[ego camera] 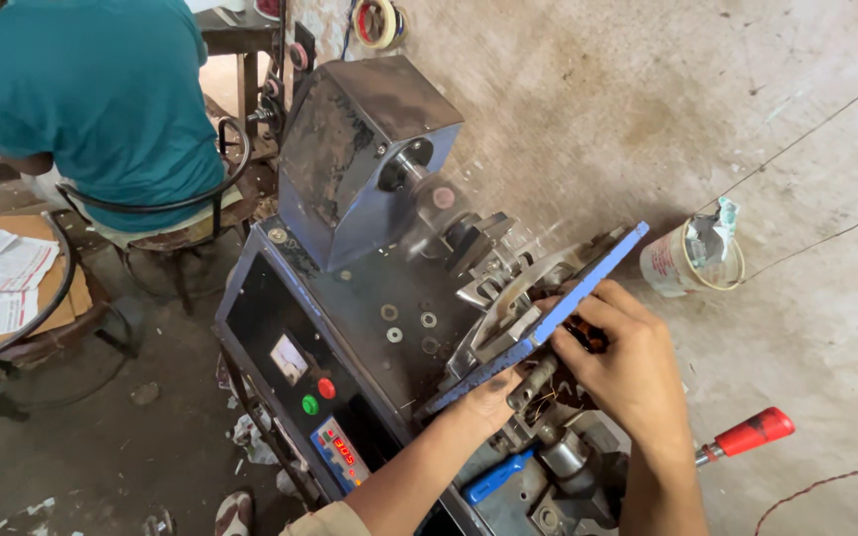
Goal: The person operates a motor winding machine, placing a stator core into the fixture and winding copper wire around it. They repeatedly adjust the wire and press the machine's control buttons to advance the winding process.
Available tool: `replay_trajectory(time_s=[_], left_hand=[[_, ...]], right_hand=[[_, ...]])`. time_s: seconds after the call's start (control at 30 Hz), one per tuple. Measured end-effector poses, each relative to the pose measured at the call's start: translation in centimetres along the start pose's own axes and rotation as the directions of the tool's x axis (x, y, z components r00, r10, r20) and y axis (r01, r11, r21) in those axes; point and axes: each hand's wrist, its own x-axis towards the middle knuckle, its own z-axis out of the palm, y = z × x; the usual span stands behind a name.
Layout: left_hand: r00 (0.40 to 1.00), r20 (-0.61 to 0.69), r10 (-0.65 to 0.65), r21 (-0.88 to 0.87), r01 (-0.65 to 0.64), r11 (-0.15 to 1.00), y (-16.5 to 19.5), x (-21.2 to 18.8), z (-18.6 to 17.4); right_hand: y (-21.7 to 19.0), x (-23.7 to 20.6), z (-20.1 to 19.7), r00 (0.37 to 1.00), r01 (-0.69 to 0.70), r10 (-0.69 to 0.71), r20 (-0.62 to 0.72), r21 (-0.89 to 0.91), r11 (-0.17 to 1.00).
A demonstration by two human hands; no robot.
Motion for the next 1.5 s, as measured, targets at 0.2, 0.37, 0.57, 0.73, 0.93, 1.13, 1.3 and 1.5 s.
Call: replay_trajectory(time_s=[0.2,0.37,0.57,0.73,0.93,1.13,1.3,1.5], left_hand=[[0.999,0.018,0.027,0.042,-0.028,0.999,0.1,-0.3,0.4],[0.996,0.064,0.054,-0.026,-0.052,0.998,-0.4,-0.2,-0.8],[0.996,-0.085,-0.021,0.057,0.026,0.998,-0.9,-0.1,-1.7],[0.992,0.111,0.063,-0.006,-0.063,0.998,-1.5,0.2,-2.7],[0.999,0.011,0.040,0.101,-0.041,0.994,-1.6,-0.1,-1.8],[0.999,0.002,0.054,0.095,-0.054,0.994,-0.7,-0.5,0.3],[0.993,-0.032,0.112,0.105,-0.108,0.989,-0.7,-1.0,1.4],[0.992,0.088,0.095,0.092,-0.103,0.990,-0.2,-1.9,2.0]], right_hand=[[-0.1,-0.2,-0.1,1.000,0.008,-0.009,-0.022,-0.012,1.000],[0.1,-0.5,0.0,0.999,0.026,-0.026,-0.033,0.017,1.000],[0.0,-0.6,-0.1,0.999,0.000,0.001,-0.033,0.011,1.000],[-0.2,-1.1,-0.1,1.000,0.002,0.000,-0.031,0.041,0.999],[0.2,-1.5,-0.5,0.997,0.069,-0.068,-0.040,0.020,0.997],[0.3,-2.0,-0.4,0.996,0.081,-0.080,-0.043,0.019,0.997],[0.2,-2.3,-0.8,0.995,0.096,-0.095,-0.032,0.048,0.994],[0.3,-2.9,-1.1,0.997,0.076,-0.074,-0.029,0.085,0.993]])
